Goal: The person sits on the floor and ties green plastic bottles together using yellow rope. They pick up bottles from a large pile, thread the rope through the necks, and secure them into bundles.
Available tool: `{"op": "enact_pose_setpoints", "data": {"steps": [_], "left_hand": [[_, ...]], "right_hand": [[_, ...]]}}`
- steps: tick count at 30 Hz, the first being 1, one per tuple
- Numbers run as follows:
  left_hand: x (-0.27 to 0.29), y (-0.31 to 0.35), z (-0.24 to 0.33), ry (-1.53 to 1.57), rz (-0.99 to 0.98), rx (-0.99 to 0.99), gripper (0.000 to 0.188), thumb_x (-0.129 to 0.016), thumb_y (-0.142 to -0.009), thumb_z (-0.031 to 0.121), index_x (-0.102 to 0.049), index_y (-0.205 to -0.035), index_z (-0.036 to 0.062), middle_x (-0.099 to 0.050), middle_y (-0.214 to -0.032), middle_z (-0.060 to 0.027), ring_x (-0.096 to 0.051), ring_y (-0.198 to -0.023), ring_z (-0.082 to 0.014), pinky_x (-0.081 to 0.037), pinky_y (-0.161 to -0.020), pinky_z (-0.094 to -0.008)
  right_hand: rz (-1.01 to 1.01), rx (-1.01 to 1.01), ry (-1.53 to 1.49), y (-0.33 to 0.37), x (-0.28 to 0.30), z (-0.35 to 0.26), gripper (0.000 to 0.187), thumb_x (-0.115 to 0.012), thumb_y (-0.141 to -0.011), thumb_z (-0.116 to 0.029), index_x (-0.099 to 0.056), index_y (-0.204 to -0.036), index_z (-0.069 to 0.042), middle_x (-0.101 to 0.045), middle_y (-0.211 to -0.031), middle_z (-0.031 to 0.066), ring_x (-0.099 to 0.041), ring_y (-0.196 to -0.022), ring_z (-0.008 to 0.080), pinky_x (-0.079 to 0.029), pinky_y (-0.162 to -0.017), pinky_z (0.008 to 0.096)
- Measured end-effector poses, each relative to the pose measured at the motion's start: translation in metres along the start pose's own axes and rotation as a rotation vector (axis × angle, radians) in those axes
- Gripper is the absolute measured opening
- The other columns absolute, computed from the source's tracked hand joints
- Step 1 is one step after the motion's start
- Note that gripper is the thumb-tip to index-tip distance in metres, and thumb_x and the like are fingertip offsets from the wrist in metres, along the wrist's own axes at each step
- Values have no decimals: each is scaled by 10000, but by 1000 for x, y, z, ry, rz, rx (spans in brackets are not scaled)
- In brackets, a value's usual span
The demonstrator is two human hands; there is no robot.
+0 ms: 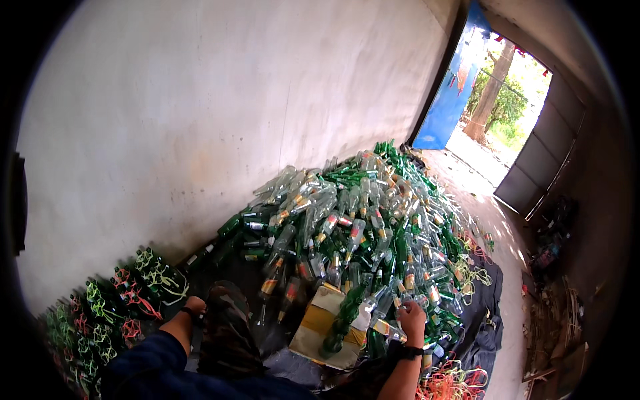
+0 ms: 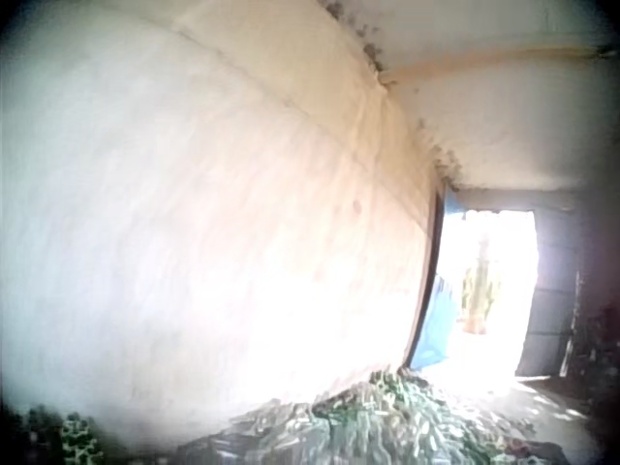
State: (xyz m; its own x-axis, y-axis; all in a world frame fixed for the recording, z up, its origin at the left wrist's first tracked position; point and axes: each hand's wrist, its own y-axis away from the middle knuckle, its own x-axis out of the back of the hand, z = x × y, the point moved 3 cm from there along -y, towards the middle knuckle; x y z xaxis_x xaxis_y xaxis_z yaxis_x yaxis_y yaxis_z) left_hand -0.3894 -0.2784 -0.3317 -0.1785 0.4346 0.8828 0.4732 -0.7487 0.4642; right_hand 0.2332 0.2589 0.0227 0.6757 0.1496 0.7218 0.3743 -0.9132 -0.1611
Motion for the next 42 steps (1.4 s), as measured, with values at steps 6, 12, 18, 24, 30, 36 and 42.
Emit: {"op": "enact_pose_setpoints", "data": {"steps": [6, 12, 18, 24, 30, 36, 42], "left_hand": [[-16, 2, 46, 66, 127, -147, 276, -681, -800, 374, -801, -814, 125, -769, -895, -142, -750, -856, -353, -589, -748, -483], [-13, -39, 5, 144, 224, -346, 203, -847, -659, 313, -734, -710, 151, -698, -739, -108, -687, -748, -373, -533, -661, -514], [16, -78, -14, 451, 55, -6, 82, -778, -663, 159, -762, -720, 102, -712, -716, -124, -691, -647, -332, -547, -606, -470], [70, -117, -20, 1175, 83, 464, 206, -636, -825, 133, -680, -666, 10, -642, -587, -126, -601, -473, -270, -457, -459, -438], [70, -159, -61, 801, 511, 531, 266, -574, -895, 186, -762, -872, 0, -729, -986, -279, -699, -978, -471, -562, -882, -549], [83, -208, -64, 843, 563, 579, 276, -634, -894, 148, -726, -1141, 71, -709, -1184, -228, -661, -1136, -419, -540, -960, -517], [74, -238, -51, 870, 470, 659, 509, -613, -920, 173, -582, -1419, 78, -592, -1439, -191, -578, -1318, -399, -502, -1077, -508]], "right_hand": [[-64, -173, -79, -4, 3, 17, 322, -705, -863, -87, -703, -1160, 36, -765, -830, 141, -751, -666, 188, -568, -585, 313], [-130, -198, -115, -18, -15, 19, 368, -682, -868, -52, -660, -1227, 23, -742, -828, 110, -714, -627, 154, -494, -512, 276], [-174, -285, -61, -24, -17, 6, 354, -663, -895, -67, -651, -1238, 22, -713, -806, 74, -673, -619, 130, -480, -523, 265], [-158, -391, -92, -18, -11, 18, 378, -662, -916, -76, -636, -1275, 39, -724, -817, 79, -669, -629, 118, -485, -520, 250], [-185, -478, -148, -38, -19, 32, 334, -656, -949, -47, -607, -1273, 16, -719, -881, 94, -665, -633, 125, -480, -494, 243], [-162, -579, -172, -27, -17, 46, 324, -640, -982, -65, -587, -1296, -6, -699, -902, 65, -635, -649, 106, -489, -513, 235], [-196, -562, -176, -23, -15, 58, 238, -632, -999, -70, -609, -1231, -23, -675, -850, 40, -634, -655, 102, -486, -526, 232]]}}
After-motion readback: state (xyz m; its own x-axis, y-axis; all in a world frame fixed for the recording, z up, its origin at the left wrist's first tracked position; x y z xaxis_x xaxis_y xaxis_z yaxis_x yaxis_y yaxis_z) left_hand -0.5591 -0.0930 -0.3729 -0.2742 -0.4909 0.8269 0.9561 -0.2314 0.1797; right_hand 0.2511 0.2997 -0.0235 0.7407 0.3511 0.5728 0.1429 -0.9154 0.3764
